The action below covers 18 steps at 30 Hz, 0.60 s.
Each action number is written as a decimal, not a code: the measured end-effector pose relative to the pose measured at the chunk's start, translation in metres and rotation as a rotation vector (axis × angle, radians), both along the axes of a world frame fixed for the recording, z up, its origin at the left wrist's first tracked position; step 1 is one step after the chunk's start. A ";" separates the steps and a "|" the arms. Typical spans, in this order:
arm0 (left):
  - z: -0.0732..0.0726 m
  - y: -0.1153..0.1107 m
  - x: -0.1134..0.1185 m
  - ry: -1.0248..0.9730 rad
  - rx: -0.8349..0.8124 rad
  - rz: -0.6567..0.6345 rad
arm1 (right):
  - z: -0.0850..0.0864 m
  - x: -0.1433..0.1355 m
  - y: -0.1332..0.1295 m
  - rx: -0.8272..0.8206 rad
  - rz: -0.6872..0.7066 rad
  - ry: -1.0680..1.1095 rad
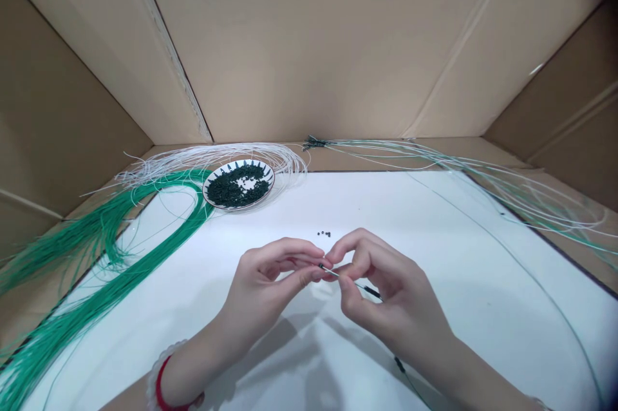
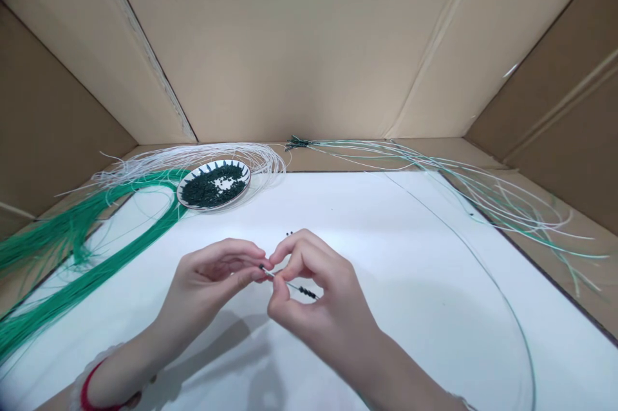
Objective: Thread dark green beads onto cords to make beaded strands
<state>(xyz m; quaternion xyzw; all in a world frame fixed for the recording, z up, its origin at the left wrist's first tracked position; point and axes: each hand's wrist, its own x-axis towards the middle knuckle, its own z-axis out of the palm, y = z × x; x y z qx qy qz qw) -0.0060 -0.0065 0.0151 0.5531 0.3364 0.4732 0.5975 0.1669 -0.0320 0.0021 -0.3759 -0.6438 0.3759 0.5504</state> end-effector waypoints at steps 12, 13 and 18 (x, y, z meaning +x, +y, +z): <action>-0.003 0.000 0.001 0.084 0.182 0.048 | -0.001 0.001 0.002 -0.045 0.013 0.017; -0.002 0.000 0.001 0.095 0.187 0.053 | -0.001 0.000 0.002 -0.047 0.013 0.017; -0.002 -0.002 0.002 0.185 0.288 0.094 | -0.003 0.000 0.002 -0.078 0.022 0.032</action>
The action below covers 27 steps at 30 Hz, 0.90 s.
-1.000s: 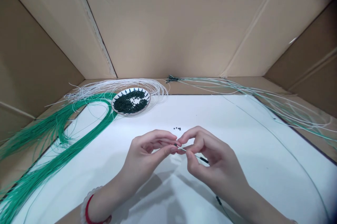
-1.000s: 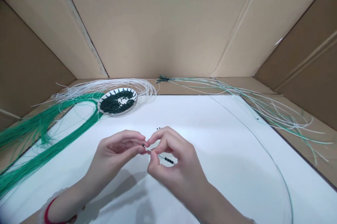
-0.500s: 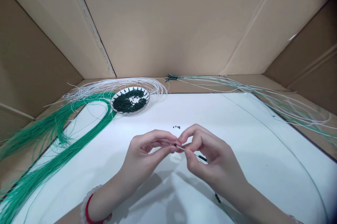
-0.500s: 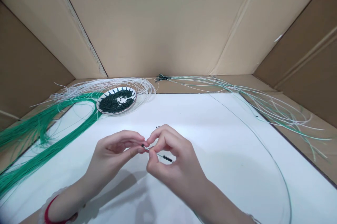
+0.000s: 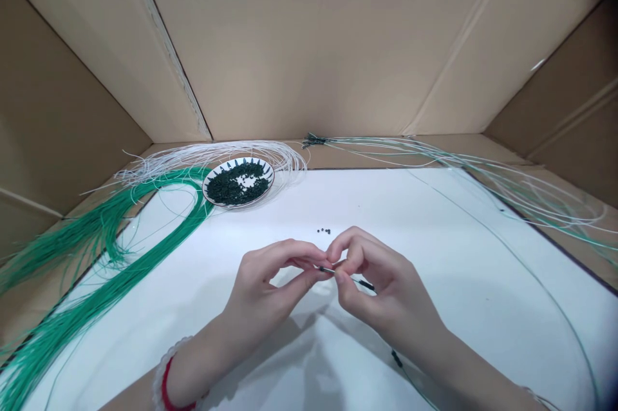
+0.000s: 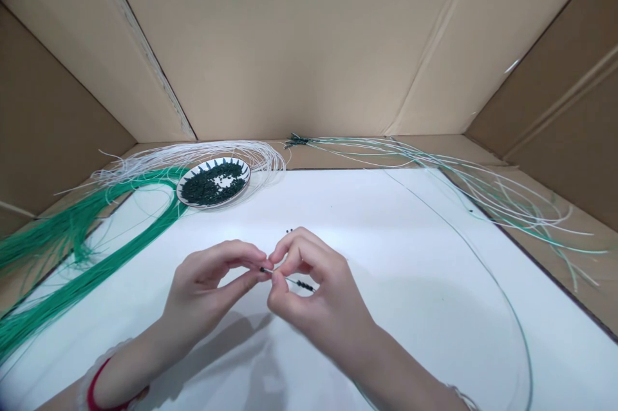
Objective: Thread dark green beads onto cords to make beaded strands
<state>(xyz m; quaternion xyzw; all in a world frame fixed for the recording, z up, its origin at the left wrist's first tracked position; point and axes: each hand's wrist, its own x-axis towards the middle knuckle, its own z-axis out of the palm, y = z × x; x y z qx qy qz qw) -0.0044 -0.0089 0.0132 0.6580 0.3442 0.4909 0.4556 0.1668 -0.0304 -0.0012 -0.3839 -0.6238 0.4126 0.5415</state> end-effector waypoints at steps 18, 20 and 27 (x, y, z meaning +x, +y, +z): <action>-0.002 0.000 -0.003 0.105 0.111 -0.002 | 0.001 0.001 0.002 -0.003 0.008 0.002; 0.000 0.001 -0.003 0.072 -0.001 -0.043 | -0.001 0.001 0.003 -0.034 0.014 0.054; 0.008 0.005 -0.003 0.062 -0.140 -0.075 | -0.006 0.001 0.006 -0.084 0.031 0.089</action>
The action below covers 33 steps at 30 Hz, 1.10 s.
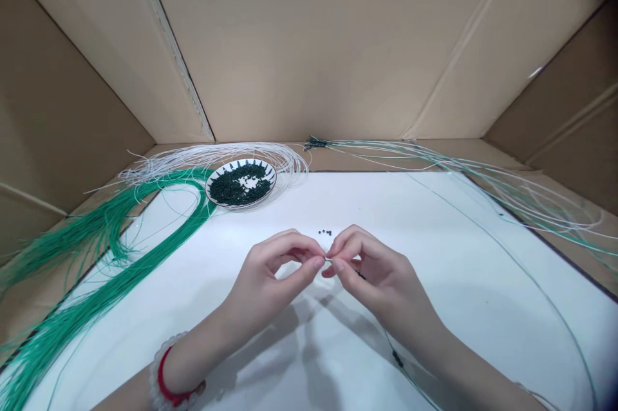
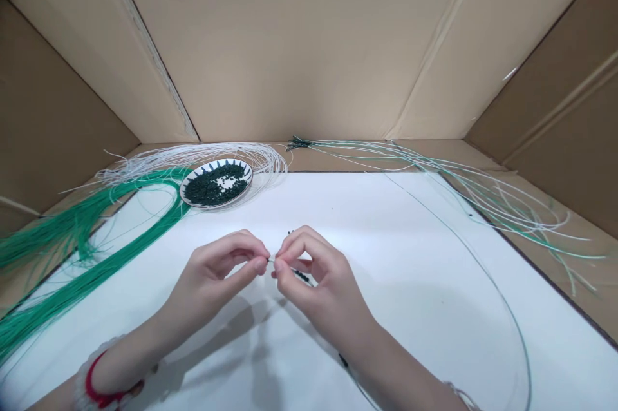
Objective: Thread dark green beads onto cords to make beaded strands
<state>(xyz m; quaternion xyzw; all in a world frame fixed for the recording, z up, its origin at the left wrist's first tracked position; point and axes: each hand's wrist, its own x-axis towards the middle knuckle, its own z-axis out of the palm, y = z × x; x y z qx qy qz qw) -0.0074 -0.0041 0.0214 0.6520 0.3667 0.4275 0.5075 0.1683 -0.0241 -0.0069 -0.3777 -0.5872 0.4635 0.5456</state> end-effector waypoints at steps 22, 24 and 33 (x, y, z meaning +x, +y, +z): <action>-0.006 0.006 -0.001 -0.094 -0.171 0.122 | -0.001 0.002 0.001 -0.146 0.074 -0.057; -0.006 0.005 0.000 -0.085 -0.148 0.101 | -0.002 0.001 0.000 -0.191 0.116 -0.073; -0.011 0.010 -0.001 -0.131 -0.196 0.051 | -0.002 -0.001 0.002 -0.170 0.069 -0.102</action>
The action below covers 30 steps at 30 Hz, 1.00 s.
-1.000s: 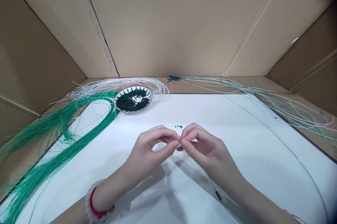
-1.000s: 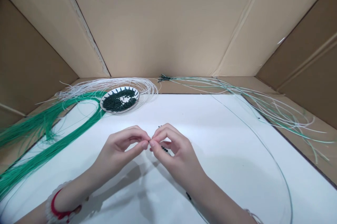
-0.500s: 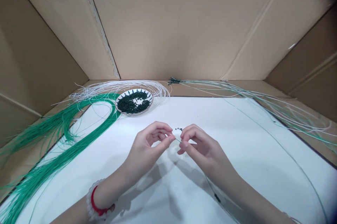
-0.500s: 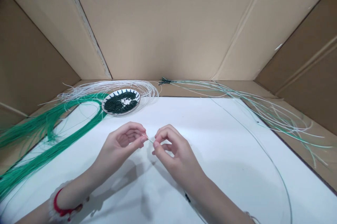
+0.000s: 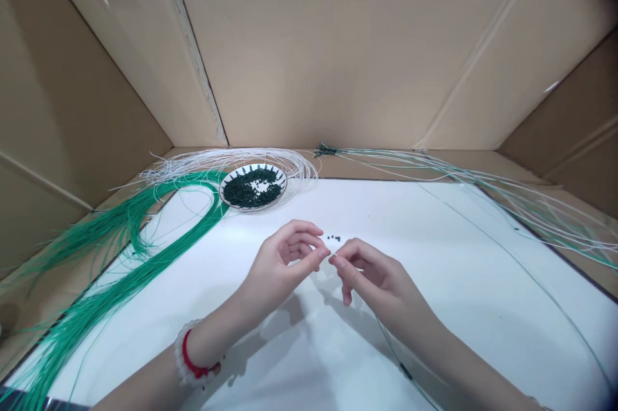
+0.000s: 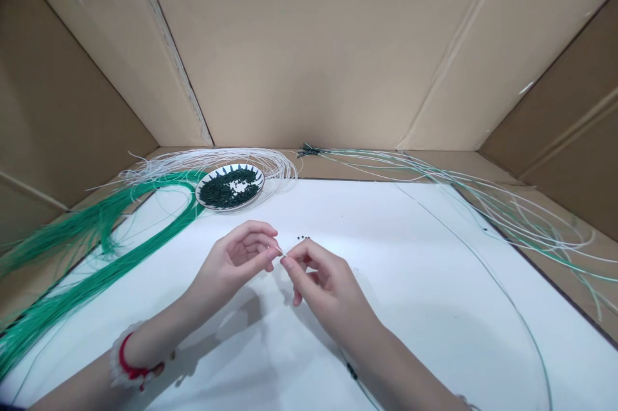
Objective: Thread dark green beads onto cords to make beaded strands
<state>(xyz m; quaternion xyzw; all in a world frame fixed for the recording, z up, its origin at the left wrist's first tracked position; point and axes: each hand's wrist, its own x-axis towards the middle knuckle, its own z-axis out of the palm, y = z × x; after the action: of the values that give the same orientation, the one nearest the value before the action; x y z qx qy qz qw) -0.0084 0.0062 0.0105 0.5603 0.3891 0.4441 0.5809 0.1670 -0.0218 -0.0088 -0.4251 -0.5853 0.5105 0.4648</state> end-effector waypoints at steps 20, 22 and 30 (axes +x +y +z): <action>-0.001 -0.002 0.000 -0.073 -0.059 -0.069 | -0.002 -0.002 -0.002 -0.011 0.010 0.031; -0.003 -0.004 -0.001 -0.068 -0.040 -0.067 | -0.001 -0.004 -0.002 -0.001 -0.030 0.051; -0.016 0.037 0.000 0.411 0.317 -0.106 | 0.020 0.023 0.011 0.134 -0.382 0.170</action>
<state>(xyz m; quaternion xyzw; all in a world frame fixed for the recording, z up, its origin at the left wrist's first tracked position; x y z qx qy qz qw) -0.0088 0.0427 -0.0054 0.7425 0.3944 0.3453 0.4170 0.1900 -0.0108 0.0110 -0.4519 -0.4856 0.4072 0.6278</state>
